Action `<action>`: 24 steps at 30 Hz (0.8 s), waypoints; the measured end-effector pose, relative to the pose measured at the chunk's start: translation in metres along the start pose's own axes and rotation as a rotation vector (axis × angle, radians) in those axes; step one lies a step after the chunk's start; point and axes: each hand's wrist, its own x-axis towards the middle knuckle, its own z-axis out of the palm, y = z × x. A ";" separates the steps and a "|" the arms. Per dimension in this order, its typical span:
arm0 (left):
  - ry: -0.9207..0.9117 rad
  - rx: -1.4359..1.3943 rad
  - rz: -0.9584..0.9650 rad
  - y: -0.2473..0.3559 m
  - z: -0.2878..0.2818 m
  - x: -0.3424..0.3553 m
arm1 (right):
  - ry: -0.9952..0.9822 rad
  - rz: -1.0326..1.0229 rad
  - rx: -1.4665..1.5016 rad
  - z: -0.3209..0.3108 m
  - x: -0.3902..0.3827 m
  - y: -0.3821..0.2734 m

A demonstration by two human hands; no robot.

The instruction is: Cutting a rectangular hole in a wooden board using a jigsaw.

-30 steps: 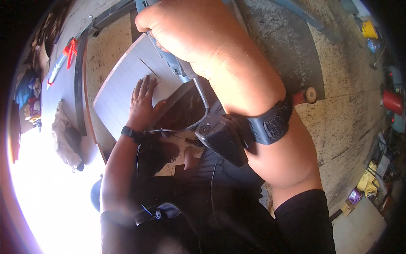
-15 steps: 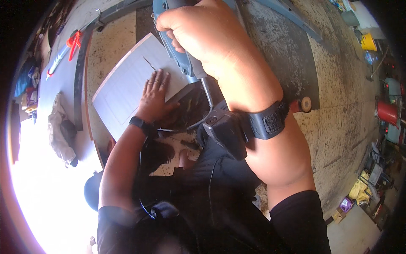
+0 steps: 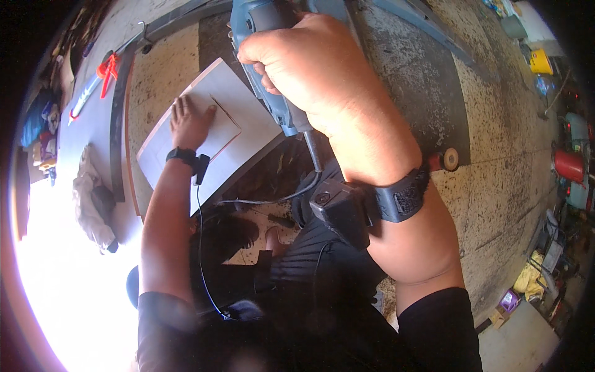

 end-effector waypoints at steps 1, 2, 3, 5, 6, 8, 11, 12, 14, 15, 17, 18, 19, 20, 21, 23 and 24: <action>-0.010 0.000 -0.035 -0.005 0.000 0.002 | 0.004 -0.006 -0.003 -0.001 0.000 0.000; -0.008 -0.001 -0.069 -0.010 -0.001 0.002 | 0.006 -0.013 -0.005 -0.001 0.000 -0.003; -0.002 0.011 -0.034 -0.013 -0.002 0.000 | -0.008 -0.020 0.004 -0.001 0.000 -0.007; -0.008 0.057 0.010 -0.017 -0.003 -0.008 | -0.039 -0.036 0.023 0.002 0.000 -0.021; 0.010 0.050 0.101 -0.016 -0.004 -0.014 | 0.003 0.089 -0.019 0.002 0.000 -0.028; -0.005 0.055 0.258 -0.009 -0.005 -0.027 | 0.063 0.276 -0.079 0.001 -0.001 -0.044; -0.015 -0.039 0.368 0.008 -0.007 -0.046 | 0.067 0.352 -0.088 0.007 -0.002 -0.058; -0.019 -0.070 0.395 0.014 -0.008 -0.052 | 0.063 0.365 -0.092 0.007 -0.003 -0.060; -0.033 -0.064 0.411 0.024 -0.011 -0.063 | 0.010 0.410 -0.069 0.001 -0.005 -0.064; -0.045 -0.073 0.415 0.028 -0.013 -0.068 | -0.041 0.432 -0.029 -0.003 -0.005 -0.064; -0.034 -0.083 0.435 0.032 -0.017 -0.075 | -0.157 0.375 0.100 -0.011 -0.001 -0.059; -0.045 -0.091 0.435 0.033 -0.019 -0.078 | -0.171 0.301 0.131 -0.012 0.000 -0.053; -0.048 -0.101 0.442 0.033 -0.022 -0.079 | -0.095 0.137 0.092 0.000 -0.001 -0.035; -0.078 -0.099 0.439 0.033 -0.024 -0.082 | -0.021 -0.027 0.054 0.008 -0.002 -0.023; -0.056 -0.106 0.442 0.034 -0.026 -0.084 | -0.024 -0.018 0.062 0.006 -0.001 -0.015; -0.048 -0.108 0.432 0.036 -0.028 -0.090 | -0.029 0.002 0.077 0.004 0.001 -0.004; -0.062 -0.113 0.441 0.039 -0.029 -0.093 | -0.018 0.004 0.052 0.003 0.002 0.000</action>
